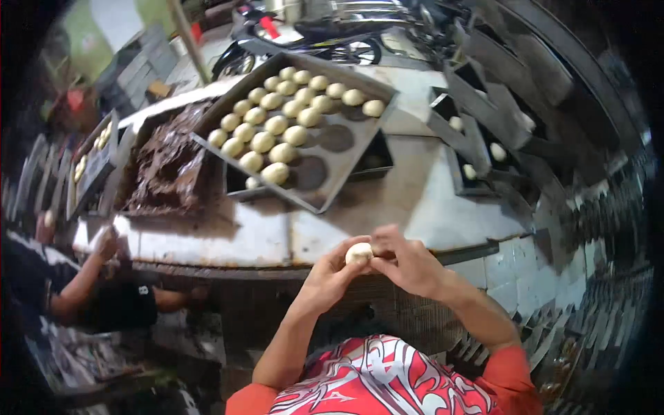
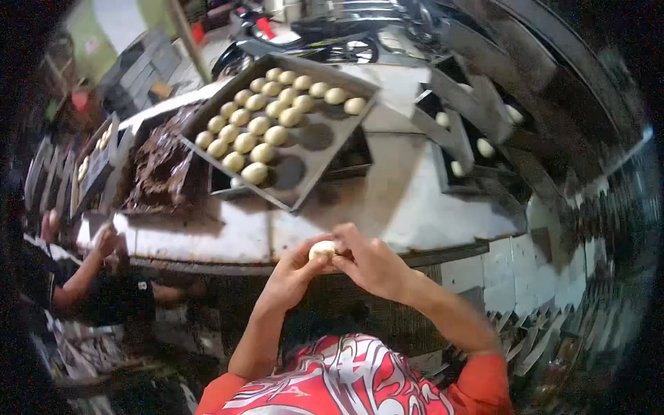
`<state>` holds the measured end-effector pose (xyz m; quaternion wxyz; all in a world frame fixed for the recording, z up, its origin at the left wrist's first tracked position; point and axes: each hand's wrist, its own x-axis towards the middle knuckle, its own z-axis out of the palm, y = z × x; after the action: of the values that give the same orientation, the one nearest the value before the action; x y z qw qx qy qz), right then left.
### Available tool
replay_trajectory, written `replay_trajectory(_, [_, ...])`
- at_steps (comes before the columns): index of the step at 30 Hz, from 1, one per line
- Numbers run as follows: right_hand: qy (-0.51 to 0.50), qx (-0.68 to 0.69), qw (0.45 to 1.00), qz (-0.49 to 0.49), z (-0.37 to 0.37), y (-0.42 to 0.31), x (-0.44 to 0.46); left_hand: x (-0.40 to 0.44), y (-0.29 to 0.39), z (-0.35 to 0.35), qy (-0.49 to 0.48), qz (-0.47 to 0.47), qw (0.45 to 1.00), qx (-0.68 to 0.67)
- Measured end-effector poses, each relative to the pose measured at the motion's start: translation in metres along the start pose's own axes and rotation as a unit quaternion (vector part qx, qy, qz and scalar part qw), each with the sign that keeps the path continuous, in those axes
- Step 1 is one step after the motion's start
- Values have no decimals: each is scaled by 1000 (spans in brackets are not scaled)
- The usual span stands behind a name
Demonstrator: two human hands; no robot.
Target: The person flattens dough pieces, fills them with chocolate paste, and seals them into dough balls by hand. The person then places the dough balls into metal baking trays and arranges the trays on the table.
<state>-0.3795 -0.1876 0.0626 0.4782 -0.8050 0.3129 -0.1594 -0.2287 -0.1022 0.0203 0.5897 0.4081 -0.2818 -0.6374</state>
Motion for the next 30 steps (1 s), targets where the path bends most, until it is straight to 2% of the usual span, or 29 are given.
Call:
replay_trajectory(2, [19,47,999,-15,-25,23,-15,26,-17,25,-7,-3,999,33])
replay_trajectory(4, [143,-7,983,-119,-30,48,-24,56,-32,46,78,71,992,75])
replay_trajectory(5, [197,-85,961,-174,-26,58,-26,72,-41,54,140,106,977,123])
replay_trajectory(6, [197,-80,961,-177,-22,75,-27,89,-50,64,182,145,959,160])
replay_trajectory(7, [232,-126,953,-146,-18,97,-26,113,-67,62,186,217,907,308])
replay_trajectory(8, [267,-171,941,-116,-14,122,-19,135,-83,50,183,282,828,448])
replay_trajectory(10, [339,-165,926,24,-15,191,3,156,-97,27,61,119,801,584])
replay_trajectory(11, [363,-211,907,29,-23,203,21,157,-97,19,3,18,797,604])
replay_trajectory(12, [365,-214,906,23,-25,202,43,151,-88,17,5,25,797,603])
replay_trajectory(13, [346,-64,934,64,-18,195,66,132,-72,18,46,97,782,614])
replay_trajectory(14, [316,90,939,104,-9,188,84,111,-53,15,85,167,761,621])
replay_trajectory(15, [194,60,952,230,-3,169,85,91,-28,5,19,133,816,562])
replay_trajectory(16, [67,27,934,349,8,152,74,70,0,-7,-49,98,862,496])
replay_trajectory(17, [69,-229,956,170,36,174,60,53,32,-17,-106,45,859,499])
replay_trajectory(18, [64,-464,883,-21,57,199,45,40,62,-28,-164,-9,850,501])
replay_trajectory(20, [128,-355,922,-90,18,208,14,30,110,-56,-232,-5,838,493])
replay_trajectory(22, [234,-335,913,25,-25,248,21,32,147,-73,-155,-4,826,541])
replay_trajectory(23, [239,-339,910,21,-35,238,52,42,158,-81,-130,48,806,576])
replay_trajectory(24, [265,-290,914,100,-47,222,91,57,163,-91,-123,84,803,577])
replay_trajectory(25, [289,-236,910,180,-53,213,113,78,171,-93,-122,57,825,549])
replay_trajectory(26, [253,-190,942,110,-41,252,124,103,178,-89,-124,28,844,521])
replay_trajectory(27, [219,-144,964,40,-27,289,126,131,182,-85,-137,74,820,550])
replay_trajectory(28, [234,-145,960,45,-6,279,103,160,182,-79,-153,122,793,577])
replay_trajectory(30, [235,-229,945,18,31,212,65,225,172,-74,-189,195,764,585])
